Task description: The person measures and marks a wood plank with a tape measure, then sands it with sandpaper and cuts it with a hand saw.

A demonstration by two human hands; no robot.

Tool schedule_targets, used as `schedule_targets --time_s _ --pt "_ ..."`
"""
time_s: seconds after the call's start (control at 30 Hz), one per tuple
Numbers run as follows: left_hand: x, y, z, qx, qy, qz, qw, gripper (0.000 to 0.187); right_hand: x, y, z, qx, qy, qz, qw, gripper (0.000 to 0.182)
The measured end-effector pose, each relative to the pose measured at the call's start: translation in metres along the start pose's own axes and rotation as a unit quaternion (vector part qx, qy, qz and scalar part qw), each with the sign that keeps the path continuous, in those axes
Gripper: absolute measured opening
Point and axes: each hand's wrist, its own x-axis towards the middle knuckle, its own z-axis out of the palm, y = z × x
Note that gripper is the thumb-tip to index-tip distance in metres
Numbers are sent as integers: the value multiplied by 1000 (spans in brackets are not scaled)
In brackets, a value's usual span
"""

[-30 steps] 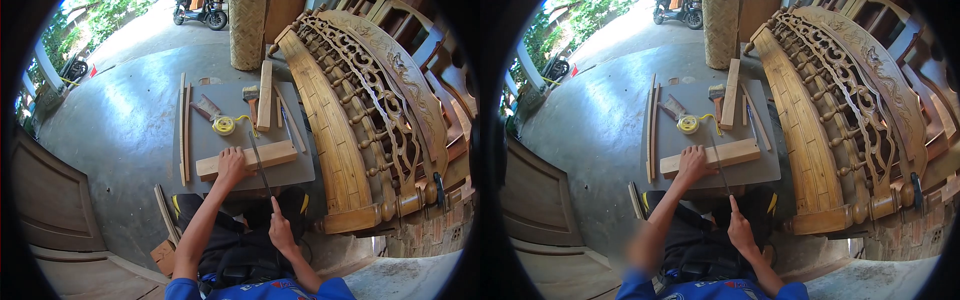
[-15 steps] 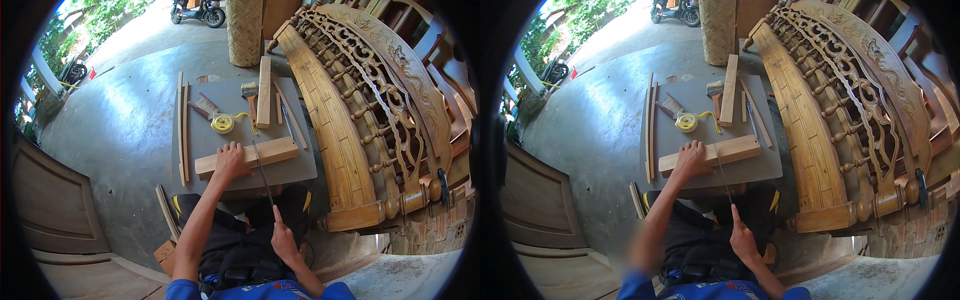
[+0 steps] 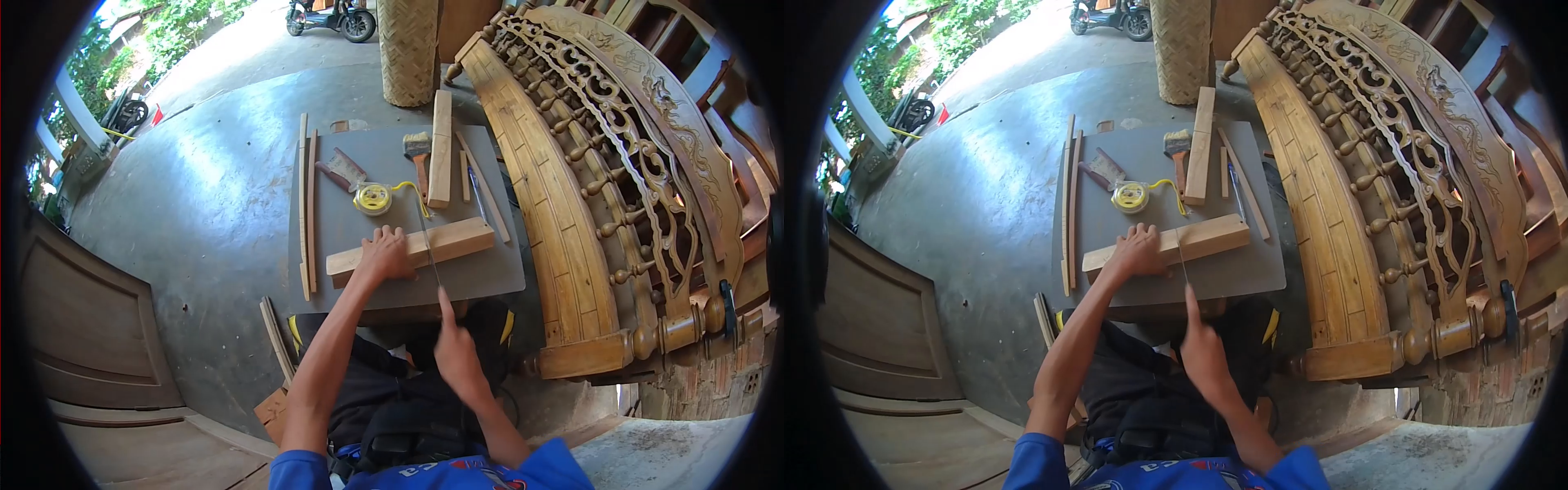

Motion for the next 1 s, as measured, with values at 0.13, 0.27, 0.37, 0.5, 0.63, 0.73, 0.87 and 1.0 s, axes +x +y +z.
schedule_targets --time_s 0.13,0.27,0.37,0.5,0.63,0.73,0.87,1.0 --pt "-3 0 -11 -16 -34 9 999 86 -59 2 -20 -40 -56 55 996 74" --pt "8 -11 -12 -10 34 61 998 75 -47 2 -28 -37 -28 21 999 69" --pt "20 -21 -3 -2 104 85 991 59 -39 -1 -25 -39 -34 16 999 71" --pt "7 -4 3 14 208 49 977 44 -32 3 0 -58 -15 2 998 73" --pt "10 -4 4 13 222 69 972 43 -18 13 16 -69 -2 -2 998 74" --pt "7 -3 7 25 259 78 962 42 23 17 30 -30 103 -110 988 71" --pt "15 -6 13 44 268 76 959 42 100 1 29 19 67 -31 997 65" --pt "15 -8 13 59 275 68 957 46 82 13 37 27 113 -114 987 70"
